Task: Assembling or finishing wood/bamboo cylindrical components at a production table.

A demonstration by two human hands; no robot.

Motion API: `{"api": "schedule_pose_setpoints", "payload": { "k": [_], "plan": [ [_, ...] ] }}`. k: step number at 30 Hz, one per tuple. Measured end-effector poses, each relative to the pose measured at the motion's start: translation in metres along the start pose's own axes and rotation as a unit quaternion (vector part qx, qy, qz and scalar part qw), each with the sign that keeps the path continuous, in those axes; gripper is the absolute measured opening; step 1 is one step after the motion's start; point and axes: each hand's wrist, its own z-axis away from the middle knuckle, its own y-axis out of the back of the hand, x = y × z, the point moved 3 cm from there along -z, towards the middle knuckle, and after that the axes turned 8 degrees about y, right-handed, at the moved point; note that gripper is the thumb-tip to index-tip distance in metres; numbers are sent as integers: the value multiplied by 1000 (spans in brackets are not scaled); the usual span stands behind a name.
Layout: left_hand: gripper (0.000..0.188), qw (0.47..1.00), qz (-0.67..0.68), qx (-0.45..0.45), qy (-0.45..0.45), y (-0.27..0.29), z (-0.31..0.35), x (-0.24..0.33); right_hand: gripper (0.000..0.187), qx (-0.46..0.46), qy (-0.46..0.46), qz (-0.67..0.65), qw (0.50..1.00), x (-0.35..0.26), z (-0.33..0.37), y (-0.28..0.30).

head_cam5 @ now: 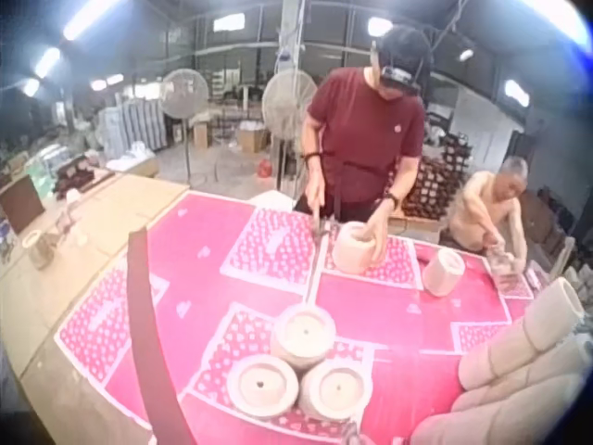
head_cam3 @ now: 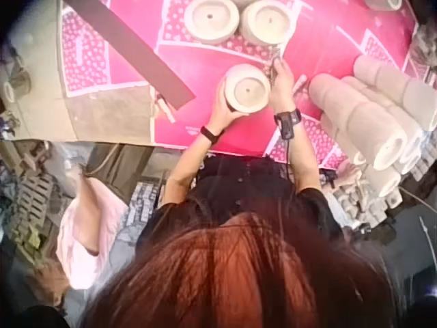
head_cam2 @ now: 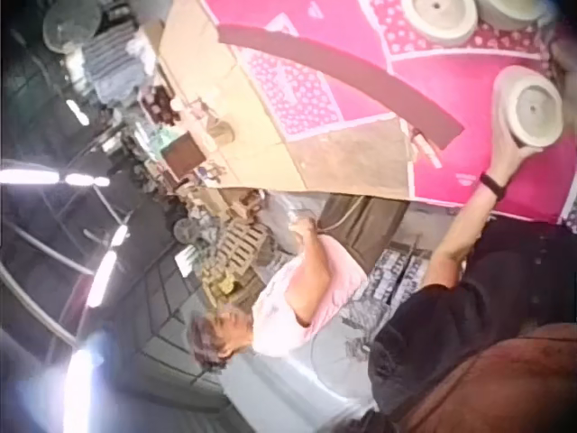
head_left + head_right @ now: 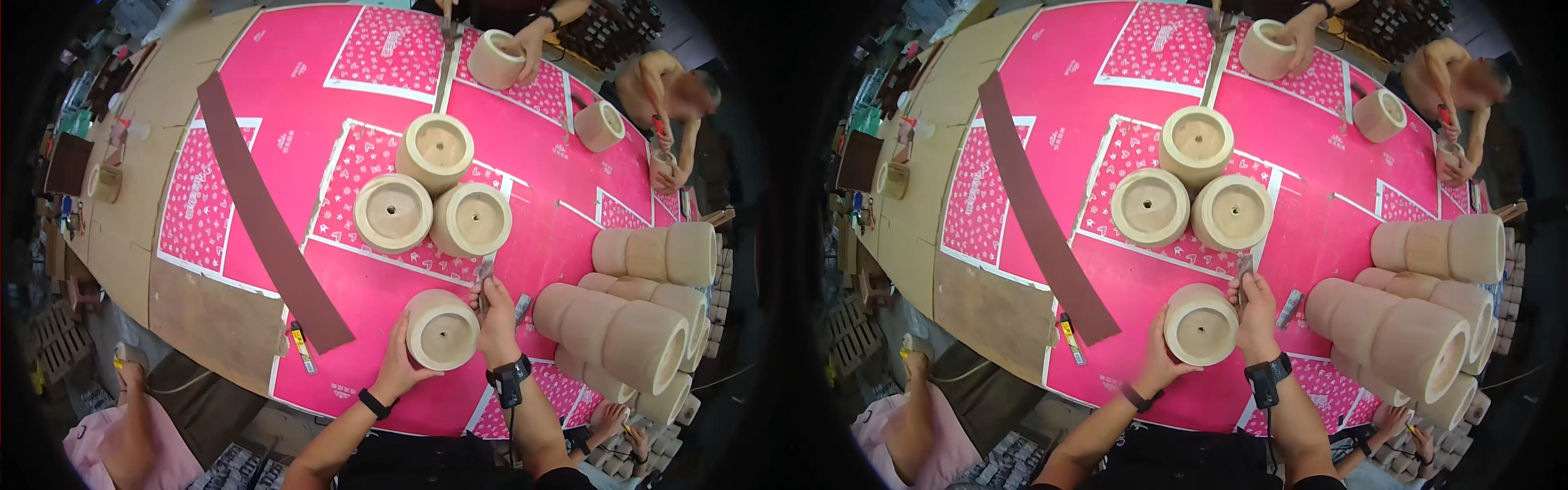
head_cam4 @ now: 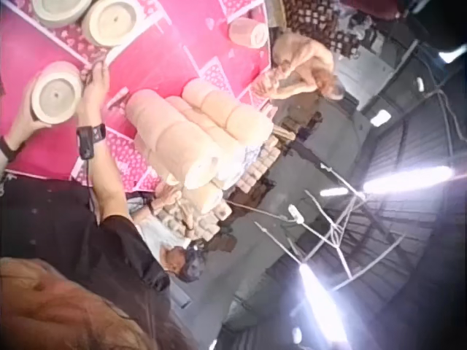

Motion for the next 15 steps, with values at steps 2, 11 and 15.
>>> {"api": "schedule_pose_setpoints", "payload": {
  "k": [2,11,15],
  "plan": [
    [136,1000,21,14,15,0,1,-3,14,12,-1,0,1000,-4,1,-7],
    [144,985,160,46,45,-9,13,-23,9,-5,48,-2,999,-6,17,-26],
    [132,982,166,92,6,-2,15,-14,11,-32,75,8,997,-7,22,-37]
  ]
}}
